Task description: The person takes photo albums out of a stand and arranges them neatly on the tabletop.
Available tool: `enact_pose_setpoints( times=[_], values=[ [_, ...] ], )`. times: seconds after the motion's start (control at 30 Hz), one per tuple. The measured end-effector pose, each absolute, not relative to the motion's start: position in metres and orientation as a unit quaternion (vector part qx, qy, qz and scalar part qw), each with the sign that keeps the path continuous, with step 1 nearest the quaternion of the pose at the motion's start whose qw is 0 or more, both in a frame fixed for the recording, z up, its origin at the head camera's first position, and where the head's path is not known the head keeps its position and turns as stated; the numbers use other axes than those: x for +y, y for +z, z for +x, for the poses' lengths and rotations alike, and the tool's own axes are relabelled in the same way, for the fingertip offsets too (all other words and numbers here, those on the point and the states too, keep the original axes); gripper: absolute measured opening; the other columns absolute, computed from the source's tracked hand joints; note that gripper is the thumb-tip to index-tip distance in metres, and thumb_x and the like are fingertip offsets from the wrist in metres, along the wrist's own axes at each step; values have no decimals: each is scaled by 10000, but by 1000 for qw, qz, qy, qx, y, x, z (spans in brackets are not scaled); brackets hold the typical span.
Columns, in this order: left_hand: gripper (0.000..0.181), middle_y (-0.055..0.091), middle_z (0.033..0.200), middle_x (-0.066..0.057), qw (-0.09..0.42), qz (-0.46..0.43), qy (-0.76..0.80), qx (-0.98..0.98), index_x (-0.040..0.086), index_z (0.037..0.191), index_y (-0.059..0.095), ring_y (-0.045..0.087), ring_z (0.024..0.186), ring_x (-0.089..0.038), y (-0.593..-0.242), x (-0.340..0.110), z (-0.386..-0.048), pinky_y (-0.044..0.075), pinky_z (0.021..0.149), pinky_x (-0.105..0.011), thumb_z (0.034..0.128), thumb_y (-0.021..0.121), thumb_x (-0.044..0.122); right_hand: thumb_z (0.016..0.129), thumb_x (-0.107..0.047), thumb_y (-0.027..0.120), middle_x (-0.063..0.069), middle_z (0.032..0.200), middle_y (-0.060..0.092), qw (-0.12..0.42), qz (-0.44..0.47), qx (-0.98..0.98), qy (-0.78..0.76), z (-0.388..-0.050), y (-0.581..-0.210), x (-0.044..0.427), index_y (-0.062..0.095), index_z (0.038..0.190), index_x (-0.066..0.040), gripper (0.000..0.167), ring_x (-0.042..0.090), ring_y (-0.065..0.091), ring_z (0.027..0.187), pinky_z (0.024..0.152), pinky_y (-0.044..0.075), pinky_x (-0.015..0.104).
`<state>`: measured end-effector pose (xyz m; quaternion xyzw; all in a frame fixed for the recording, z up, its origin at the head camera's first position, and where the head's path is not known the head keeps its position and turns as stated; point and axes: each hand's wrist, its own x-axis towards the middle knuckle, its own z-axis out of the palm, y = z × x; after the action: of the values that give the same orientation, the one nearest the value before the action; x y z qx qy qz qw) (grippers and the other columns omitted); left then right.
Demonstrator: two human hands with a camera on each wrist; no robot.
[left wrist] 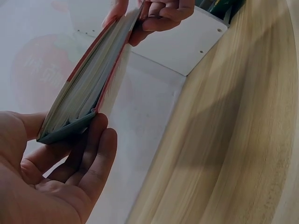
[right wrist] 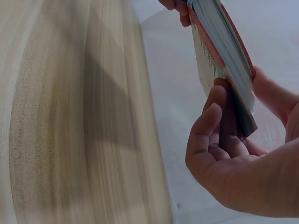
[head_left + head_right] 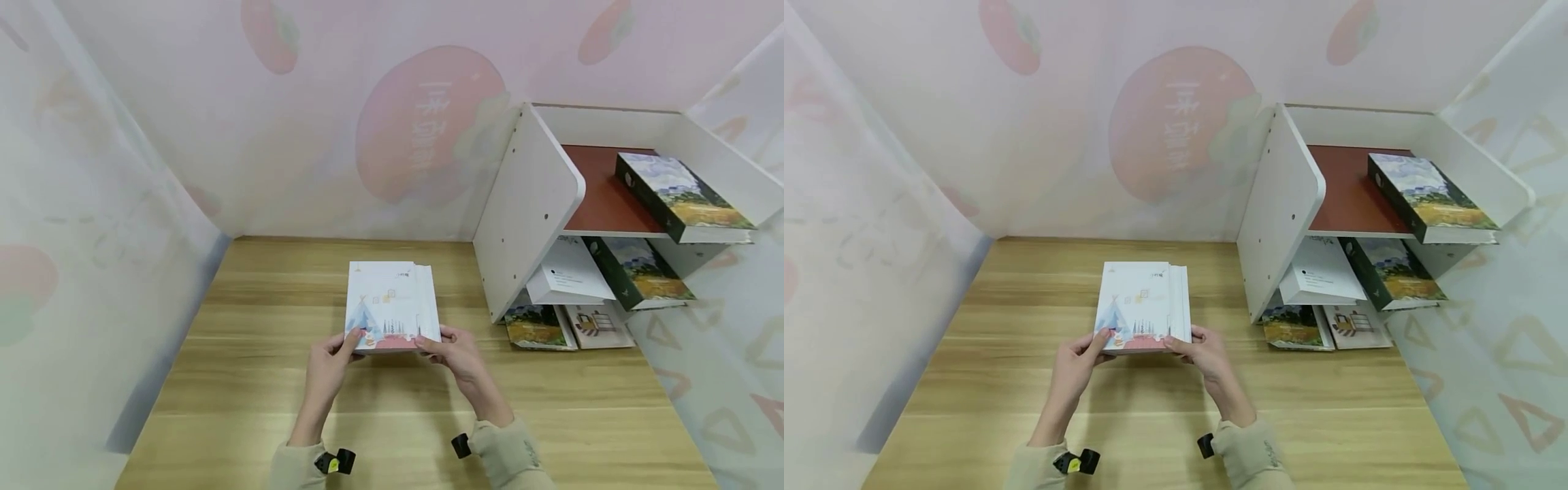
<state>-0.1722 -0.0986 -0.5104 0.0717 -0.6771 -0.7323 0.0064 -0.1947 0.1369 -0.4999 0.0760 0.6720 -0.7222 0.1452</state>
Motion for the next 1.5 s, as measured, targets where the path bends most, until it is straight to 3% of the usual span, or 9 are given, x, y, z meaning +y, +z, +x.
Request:
enact_pose_setpoints(
  times=[0.23, 0.4, 0.53, 0.8, 0.93, 1.17, 1.5],
  values=[
    [370, 704, 1018, -178, -14, 89, -726, -682, -49, 1103, 720, 697, 886, -271, -525, -112, -176, 572, 830, -426, 962, 671, 290, 856, -151, 790, 128, 885, 726, 164, 58, 681, -711, -202, -505, 129, 680, 1126, 73, 368, 187, 662, 729, 744, 551, 367],
    [465, 699, 1039, -194, -29, 91, -723, -684, -51, 1111, 714, 701, 916, -276, -537, -123, -177, 574, 833, -390, 932, 692, 377, 864, -176, 780, 156, 879, 721, 183, 46, 688, -701, -209, -509, 123, 684, 1102, 87, 368, 181, 659, 704, 650, 531, 278],
    [494, 696, 1040, -210, -36, 102, -715, -691, -63, 1121, 705, 702, 923, -281, -544, -133, -182, 564, 852, -421, 934, 685, 394, 861, -194, 784, 186, 882, 713, 210, 43, 691, -690, -216, -515, 116, 693, 1071, 74, 353, 219, 674, 726, 673, 549, 315],
    [442, 702, 992, -230, -54, 99, -697, -708, -98, 1149, 675, 706, 896, -294, -549, -168, -195, 543, 873, -472, 969, 661, 305, 837, -341, 800, 236, 858, 694, 260, 12, 743, -616, -234, -525, 94, 712, 879, 8, 363, 245, 668, 683, 672, 553, 405],
    [440, 703, 962, -239, -58, 89, -688, -718, -122, 1147, 664, 710, 870, -300, -550, -188, -204, 548, 858, -476, 973, 658, 282, 827, -357, 807, 187, 759, 679, 271, -5, 759, -592, -245, -529, 80, 667, 776, 17, 402, 238, 651, 628, 564, 507, 339],
    [467, 695, 983, -248, -72, 70, -679, -727, -149, 1183, 626, 710, 874, -274, -554, -207, -221, 540, 865, -478, 983, 644, 273, 803, -324, 835, 172, 721, 669, 262, 27, 757, -598, -252, -538, 61, 647, 733, 21, 400, 138, 548, 518, 489, 455, 250],
    [483, 695, 998, -239, -77, 52, -656, -749, -149, 1201, 615, 709, 880, -276, -549, -225, -239, 562, 841, -427, 996, 619, 289, 748, -275, 876, 138, 676, 637, 226, 66, 776, -585, -270, -537, 39, 574, 684, -66, 373, 156, 517, 498, 578, 516, 399]
  ],
)
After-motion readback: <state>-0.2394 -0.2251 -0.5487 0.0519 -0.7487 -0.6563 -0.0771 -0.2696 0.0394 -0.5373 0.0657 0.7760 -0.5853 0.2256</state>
